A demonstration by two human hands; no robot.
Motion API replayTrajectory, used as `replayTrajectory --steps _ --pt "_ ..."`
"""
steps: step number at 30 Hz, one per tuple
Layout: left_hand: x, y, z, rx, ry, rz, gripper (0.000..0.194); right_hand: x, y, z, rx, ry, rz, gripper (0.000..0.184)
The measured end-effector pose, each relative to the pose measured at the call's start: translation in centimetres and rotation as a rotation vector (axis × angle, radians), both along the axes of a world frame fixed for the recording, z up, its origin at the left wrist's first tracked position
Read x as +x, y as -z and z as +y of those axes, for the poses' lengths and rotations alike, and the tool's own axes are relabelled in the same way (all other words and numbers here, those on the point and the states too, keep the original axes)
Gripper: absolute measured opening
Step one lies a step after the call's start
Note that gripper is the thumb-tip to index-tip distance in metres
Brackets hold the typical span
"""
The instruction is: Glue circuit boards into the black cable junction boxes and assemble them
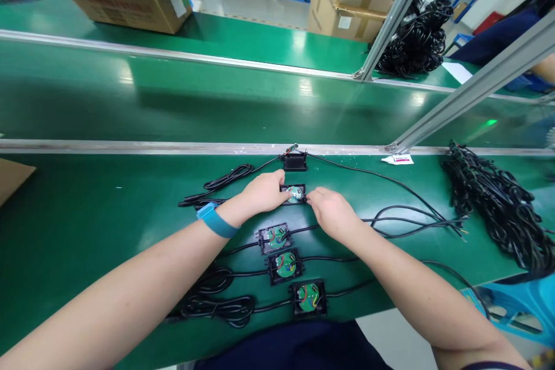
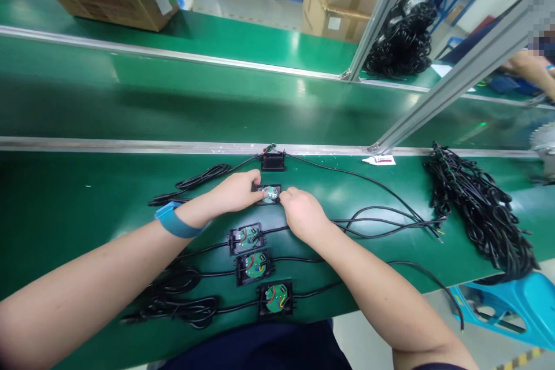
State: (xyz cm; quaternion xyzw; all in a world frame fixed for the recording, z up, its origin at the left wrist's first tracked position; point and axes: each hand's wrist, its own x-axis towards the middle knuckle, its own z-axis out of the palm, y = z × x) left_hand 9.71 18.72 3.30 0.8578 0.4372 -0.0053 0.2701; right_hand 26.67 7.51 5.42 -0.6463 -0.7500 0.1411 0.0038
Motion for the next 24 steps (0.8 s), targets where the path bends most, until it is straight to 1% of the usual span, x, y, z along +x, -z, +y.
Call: replayTrajectory --steps 4,8,10,14,17,24 --pt "-0.2 -0.1 0.0 -0.042 0.057 -0.012 0.028 0.7 -0.9 1.2 -0.013 0.026 0.028 0.023" --pt "-0.2 -0.6 -0.1 -0.076 0.077 0.01 0.028 0.7 -1.6 1.7 -0.01 -0.045 -0.023 0.026" --pt "-0.1 -0.8 -0.2 -0.068 0.064 0.018 0.027 0.7 -1.4 1.6 -0.018 -0.033 -0.001 0.026" --pt "0.0 -0.9 -0.5 -0.04 0.05 0.038 0.027 1.2 -0.2 1.3 -0.01 0.065 0.079 0.023" --pt "0.2 -1.0 -0.8 -0.052 0.043 0.064 0.029 1.6 0.4 1.1 -0.012 0.097 0.131 0.023" --pt "0.8 -1.4 -1.5 -0.036 -0.008 0.168 0.03 2.5 0.6 2.0 -0.122 0.158 0.421 0.022"
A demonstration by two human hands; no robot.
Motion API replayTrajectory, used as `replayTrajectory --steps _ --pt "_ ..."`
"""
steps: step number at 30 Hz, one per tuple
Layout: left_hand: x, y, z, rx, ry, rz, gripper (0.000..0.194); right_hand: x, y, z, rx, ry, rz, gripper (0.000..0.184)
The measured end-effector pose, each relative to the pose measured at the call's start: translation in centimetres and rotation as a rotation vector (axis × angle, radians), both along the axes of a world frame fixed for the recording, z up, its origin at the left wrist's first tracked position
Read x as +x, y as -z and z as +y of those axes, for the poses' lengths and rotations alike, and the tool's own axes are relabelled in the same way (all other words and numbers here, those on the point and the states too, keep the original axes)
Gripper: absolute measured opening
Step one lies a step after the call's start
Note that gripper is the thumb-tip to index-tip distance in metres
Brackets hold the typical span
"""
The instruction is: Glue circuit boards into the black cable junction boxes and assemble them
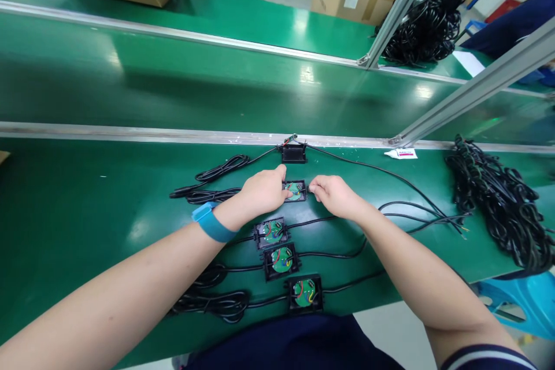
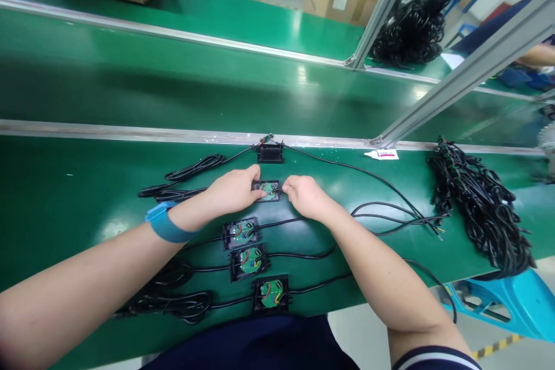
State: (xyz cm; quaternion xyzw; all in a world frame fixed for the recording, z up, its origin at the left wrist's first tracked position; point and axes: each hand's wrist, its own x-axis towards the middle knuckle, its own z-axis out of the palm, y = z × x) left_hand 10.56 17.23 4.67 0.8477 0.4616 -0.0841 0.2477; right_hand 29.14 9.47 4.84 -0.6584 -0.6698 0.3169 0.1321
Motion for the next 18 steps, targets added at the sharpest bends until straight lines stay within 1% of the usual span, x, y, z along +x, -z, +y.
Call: replayTrajectory --steps 5,10,15,18 --pt "0.1 0.3 -0.2 0.012 0.0 0.01 0.033 0.3 0.5 0.5 0.001 0.02 0.071 0.021" --pt "0.0 0.4 -0.2 0.002 0.012 -0.004 0.034 0.1 0.8 0.7 0.01 0.015 0.023 0.021" --pt "-0.5 0.2 0.2 -0.037 0.073 -0.046 0.031 -0.2 -0.4 0.3 0.087 -0.045 -0.024 0.019" --pt "-0.9 0.1 0.7 -0.089 0.108 -0.085 0.028 -0.2 -1.1 0.0 0.078 -0.078 -0.033 0.019"
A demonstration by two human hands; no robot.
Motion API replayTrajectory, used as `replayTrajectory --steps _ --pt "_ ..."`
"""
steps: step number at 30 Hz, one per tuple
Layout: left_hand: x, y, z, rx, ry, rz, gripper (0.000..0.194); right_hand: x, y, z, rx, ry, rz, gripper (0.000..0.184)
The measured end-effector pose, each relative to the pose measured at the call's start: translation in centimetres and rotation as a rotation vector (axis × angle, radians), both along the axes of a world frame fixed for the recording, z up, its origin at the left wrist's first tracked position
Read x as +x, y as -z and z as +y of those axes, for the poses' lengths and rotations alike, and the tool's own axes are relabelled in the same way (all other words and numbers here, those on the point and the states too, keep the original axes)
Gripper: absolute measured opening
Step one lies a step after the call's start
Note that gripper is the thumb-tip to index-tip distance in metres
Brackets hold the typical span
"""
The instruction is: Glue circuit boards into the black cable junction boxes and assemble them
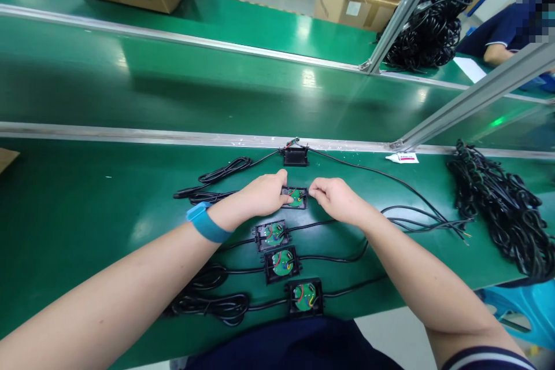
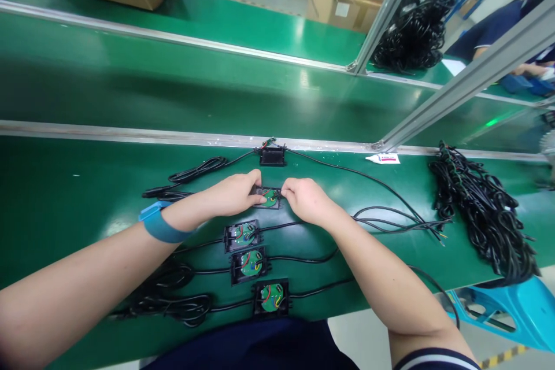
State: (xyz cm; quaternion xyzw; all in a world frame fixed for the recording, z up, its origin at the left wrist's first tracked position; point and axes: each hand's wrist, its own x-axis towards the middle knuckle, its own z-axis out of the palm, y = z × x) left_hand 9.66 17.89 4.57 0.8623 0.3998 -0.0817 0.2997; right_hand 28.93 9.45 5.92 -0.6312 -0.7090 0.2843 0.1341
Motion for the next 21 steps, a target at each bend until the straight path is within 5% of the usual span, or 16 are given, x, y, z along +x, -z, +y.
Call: replayTrajectory --steps 21 --pt "-0.1 -0.1 -0.8 0.121 -0.029 0.003 0.029 -0.5 -1.4 -0.2 0.155 -0.323 -0.325 0.03"
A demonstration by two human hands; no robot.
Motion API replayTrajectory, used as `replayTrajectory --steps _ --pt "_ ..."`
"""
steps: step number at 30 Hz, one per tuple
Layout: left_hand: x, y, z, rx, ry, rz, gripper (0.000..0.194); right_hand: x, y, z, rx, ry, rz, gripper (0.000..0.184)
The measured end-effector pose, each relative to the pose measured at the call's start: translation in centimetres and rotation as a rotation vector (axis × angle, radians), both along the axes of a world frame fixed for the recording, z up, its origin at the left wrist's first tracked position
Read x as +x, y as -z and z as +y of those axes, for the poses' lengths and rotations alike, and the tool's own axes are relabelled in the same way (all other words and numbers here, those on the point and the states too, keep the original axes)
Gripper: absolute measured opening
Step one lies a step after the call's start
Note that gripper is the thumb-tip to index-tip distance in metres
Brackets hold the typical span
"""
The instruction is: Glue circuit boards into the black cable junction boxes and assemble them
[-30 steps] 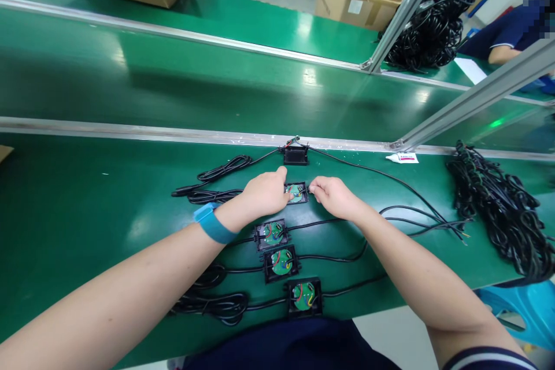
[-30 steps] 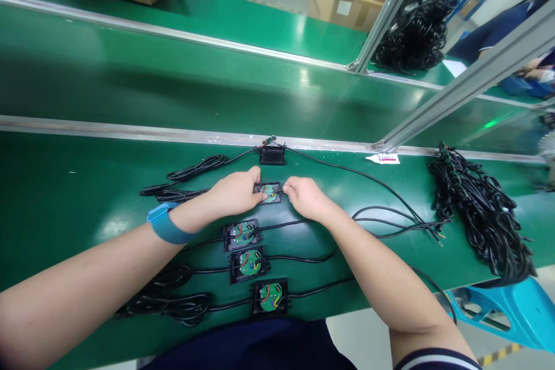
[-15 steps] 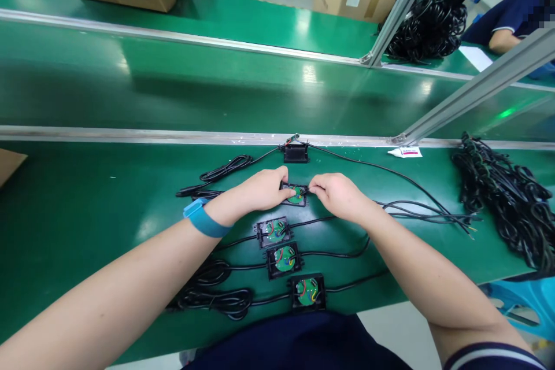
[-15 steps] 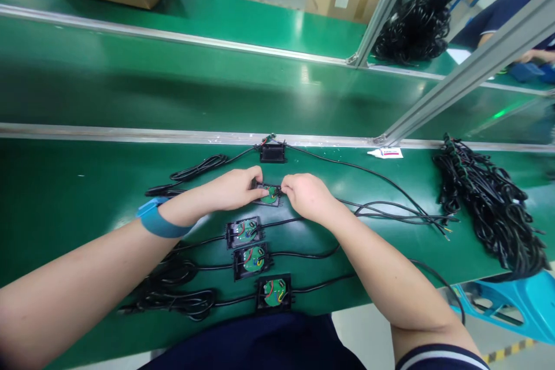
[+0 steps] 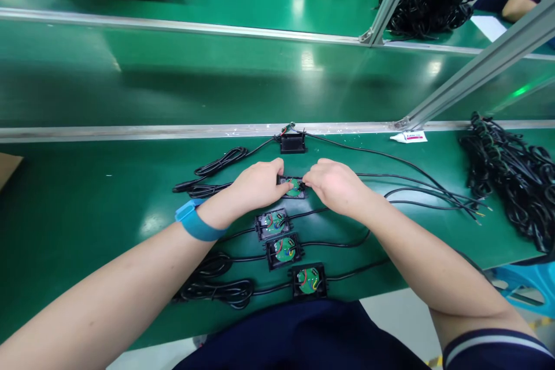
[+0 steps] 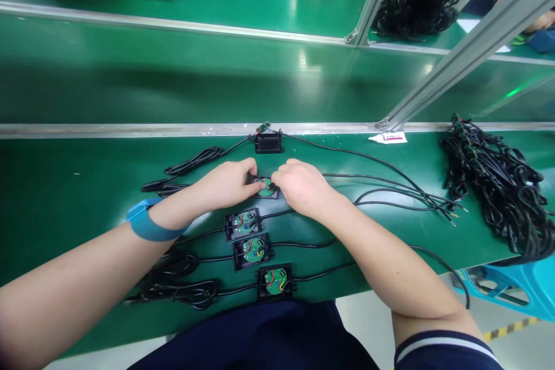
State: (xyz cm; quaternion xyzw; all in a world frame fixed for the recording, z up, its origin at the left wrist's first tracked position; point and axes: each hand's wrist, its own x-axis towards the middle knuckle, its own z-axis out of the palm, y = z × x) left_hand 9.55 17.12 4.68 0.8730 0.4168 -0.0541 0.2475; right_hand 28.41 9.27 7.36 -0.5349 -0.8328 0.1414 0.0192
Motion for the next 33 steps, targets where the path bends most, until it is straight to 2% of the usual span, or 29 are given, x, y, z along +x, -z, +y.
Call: replayTrajectory --steps 5,8,11,16,19,23,27,30,33 --pt "0.1 -0.1 -0.6 0.077 -0.059 0.049 0.028 -0.1 1.2 -0.4 -0.032 0.146 -0.031 0.025" --pt "0.2 -0.1 -1.2 0.106 -0.089 0.077 0.029 -0.2 1.9 -1.0 -0.021 0.152 -0.006 0.024" --pt "0.4 -0.1 -1.8 0.128 -0.115 0.1 0.033 -0.4 2.1 -1.5 0.004 0.128 0.059 0.015" --pt "0.1 0.1 -2.5 0.143 -0.084 0.074 0.029 -0.9 2.4 -1.4 0.048 0.235 0.024 0.018" --pt "-0.2 -0.1 -2.7 0.16 -0.051 0.08 0.029 -1.3 2.3 -1.4 0.107 0.182 -0.026 0.014" --pt "-0.3 -0.8 -3.0 0.202 -0.055 0.094 0.031 -1.5 2.1 -1.6 0.208 0.054 -0.121 0.022" --pt "-0.1 -1.0 -3.4 0.203 -0.067 0.102 0.03 -1.5 2.1 -1.7 0.272 0.028 -0.16 0.023" --pt "0.0 -0.7 -3.6 0.194 -0.079 0.109 0.028 -1.2 1.8 -1.3 0.28 0.031 -0.149 0.023" --pt "0.1 -0.6 -3.8 0.176 -0.099 0.111 0.029 -0.8 1.0 -0.8 0.213 0.034 -0.131 0.021"
